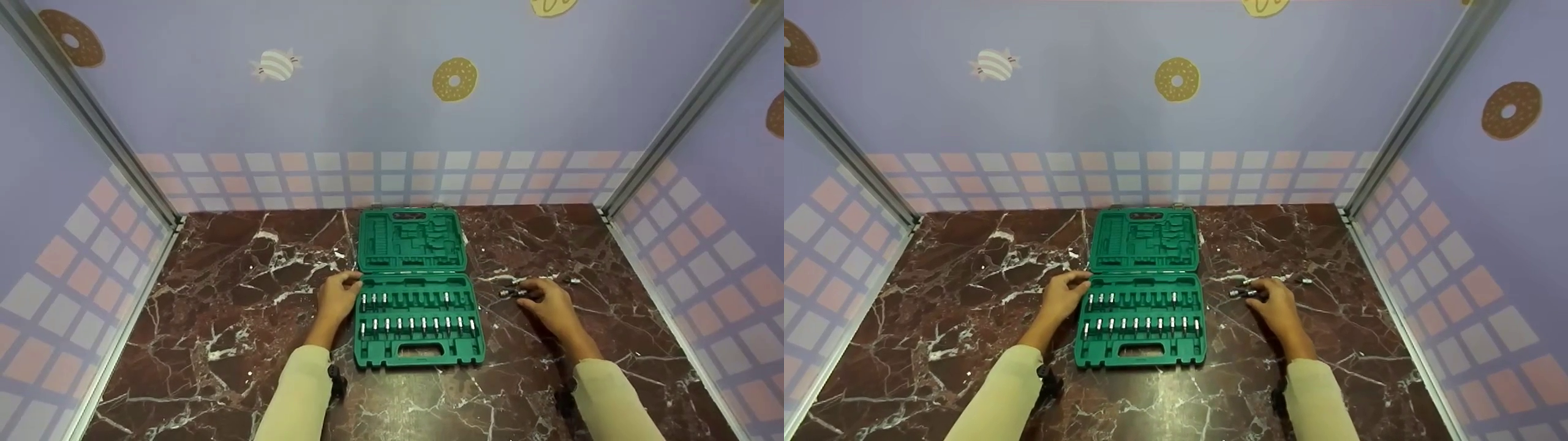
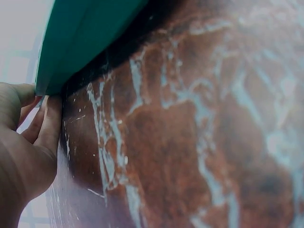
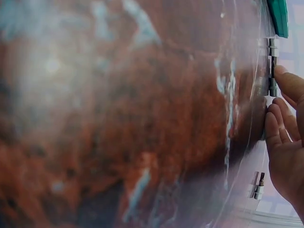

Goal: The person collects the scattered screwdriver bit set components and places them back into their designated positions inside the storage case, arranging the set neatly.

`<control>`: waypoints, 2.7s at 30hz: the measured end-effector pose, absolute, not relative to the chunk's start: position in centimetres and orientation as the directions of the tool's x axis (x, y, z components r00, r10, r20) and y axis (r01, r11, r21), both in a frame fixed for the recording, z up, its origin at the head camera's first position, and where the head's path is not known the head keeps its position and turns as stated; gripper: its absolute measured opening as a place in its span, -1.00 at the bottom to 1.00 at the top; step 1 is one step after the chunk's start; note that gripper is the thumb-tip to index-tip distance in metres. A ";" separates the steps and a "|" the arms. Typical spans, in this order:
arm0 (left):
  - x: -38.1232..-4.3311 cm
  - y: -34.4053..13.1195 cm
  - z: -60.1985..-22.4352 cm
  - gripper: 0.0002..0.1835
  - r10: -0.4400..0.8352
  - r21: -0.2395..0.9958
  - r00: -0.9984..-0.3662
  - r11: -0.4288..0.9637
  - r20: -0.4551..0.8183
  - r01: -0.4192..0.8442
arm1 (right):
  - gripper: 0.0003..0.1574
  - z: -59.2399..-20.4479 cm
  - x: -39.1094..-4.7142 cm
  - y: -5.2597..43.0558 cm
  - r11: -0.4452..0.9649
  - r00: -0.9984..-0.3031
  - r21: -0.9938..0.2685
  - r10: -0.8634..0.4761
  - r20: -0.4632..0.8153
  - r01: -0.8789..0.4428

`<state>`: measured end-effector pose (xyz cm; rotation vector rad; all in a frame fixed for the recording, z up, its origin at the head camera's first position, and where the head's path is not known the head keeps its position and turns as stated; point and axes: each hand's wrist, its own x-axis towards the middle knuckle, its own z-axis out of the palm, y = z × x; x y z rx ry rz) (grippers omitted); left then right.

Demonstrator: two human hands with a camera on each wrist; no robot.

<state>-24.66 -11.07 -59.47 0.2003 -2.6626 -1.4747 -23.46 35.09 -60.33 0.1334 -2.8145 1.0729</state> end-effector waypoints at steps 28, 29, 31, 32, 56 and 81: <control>-24.6 -10.9 -59.2 -0.81 -0.163 0.854 -0.986 0.518 0.029 -0.060 | -0.88 -61.0 -23.8 34.9 0.795 -0.965 -0.566 -0.088 0.247 -0.218; -24.6 -10.9 -59.2 -0.81 -0.163 0.853 -0.986 0.518 0.031 -0.059 | -0.88 -61.0 -23.8 34.9 0.796 -0.964 -0.564 -0.090 0.251 -0.221; -24.6 -10.9 -59.2 -0.81 -0.166 0.851 -0.986 0.521 0.029 -0.063 | -0.86 -61.0 -23.7 34.9 0.797 -0.962 -0.560 -0.088 0.258 -0.224; -24.6 -10.9 -59.2 -0.81 -0.166 0.850 -0.986 0.523 0.030 -0.062 | -0.86 -60.9 -23.7 34.9 0.798 -0.961 -0.559 -0.087 0.264 -0.226; -24.6 -11.0 -59.3 -0.79 -0.149 0.854 -0.989 0.514 -0.006 -0.082 | -0.83 -60.6 -23.0 34.9 0.804 -0.965 -0.552 -0.099 0.243 -0.221; -24.6 -11.0 -59.4 -0.79 -0.149 0.854 -0.989 0.516 0.013 -0.066 | -0.82 -59.1 -22.6 33.7 0.783 -0.967 -0.589 -0.062 0.246 -0.200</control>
